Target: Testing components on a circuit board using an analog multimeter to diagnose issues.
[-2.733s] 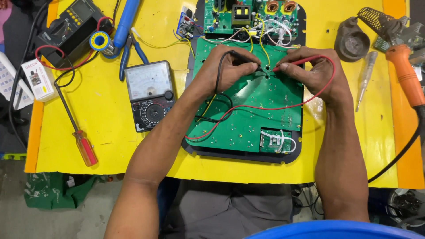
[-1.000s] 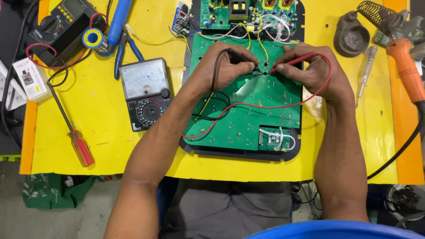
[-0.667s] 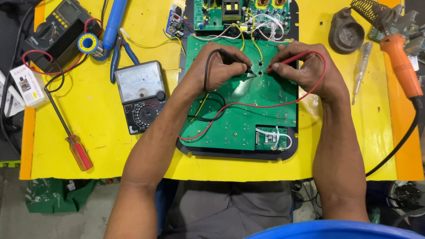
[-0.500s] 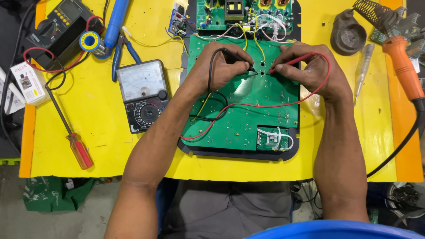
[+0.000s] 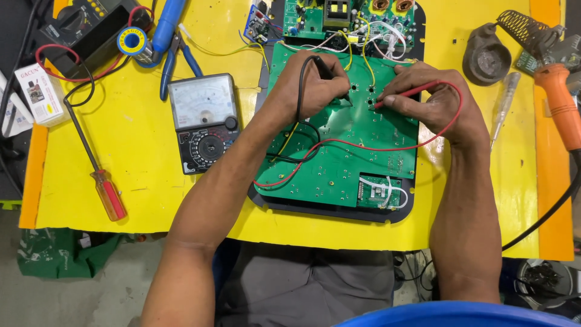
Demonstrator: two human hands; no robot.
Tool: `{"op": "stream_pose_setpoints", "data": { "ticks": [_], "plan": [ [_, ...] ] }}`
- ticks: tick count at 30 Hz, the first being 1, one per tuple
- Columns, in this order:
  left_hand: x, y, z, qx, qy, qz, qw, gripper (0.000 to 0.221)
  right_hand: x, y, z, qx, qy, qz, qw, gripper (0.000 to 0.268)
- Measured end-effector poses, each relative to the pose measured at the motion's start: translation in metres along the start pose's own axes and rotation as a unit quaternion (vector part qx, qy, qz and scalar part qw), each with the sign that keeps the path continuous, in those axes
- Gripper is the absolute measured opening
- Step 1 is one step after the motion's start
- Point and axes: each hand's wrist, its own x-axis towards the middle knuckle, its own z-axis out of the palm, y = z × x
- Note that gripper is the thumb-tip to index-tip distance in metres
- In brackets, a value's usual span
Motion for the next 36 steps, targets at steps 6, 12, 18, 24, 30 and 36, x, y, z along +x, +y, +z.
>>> {"op": "stream_pose_setpoints", "data": {
  "ticks": [6, 12, 18, 24, 30, 36],
  "plan": [
    [-0.003, 0.006, -0.004, -0.016, -0.005, 0.013, 1.0, 0.01, 0.003, -0.008, 0.007, -0.026, 0.032, -0.013, 0.999, 0.01],
    [-0.001, 0.003, -0.002, -0.017, -0.01, 0.005, 1.0, 0.009, 0.006, -0.012, 0.011, -0.023, 0.007, -0.036, 0.999, 0.011],
    [0.002, -0.006, 0.0, -0.018, -0.005, 0.022, 1.0, 0.012, 0.007, -0.014, 0.009, -0.022, -0.01, -0.06, 0.998, 0.011],
    [0.0, -0.002, -0.002, -0.025, -0.009, 0.021, 0.999, 0.01, 0.007, -0.012, 0.01, -0.023, 0.005, -0.037, 0.999, 0.01],
    [-0.001, 0.001, -0.003, -0.02, -0.007, 0.024, 1.0, 0.01, 0.007, -0.013, 0.012, -0.021, -0.004, -0.025, 0.999, 0.009],
    [0.0, -0.001, -0.002, -0.007, -0.006, 0.011, 1.0, 0.01, 0.007, -0.007, 0.014, -0.035, -0.009, -0.042, 0.998, 0.012]
  ]
}}
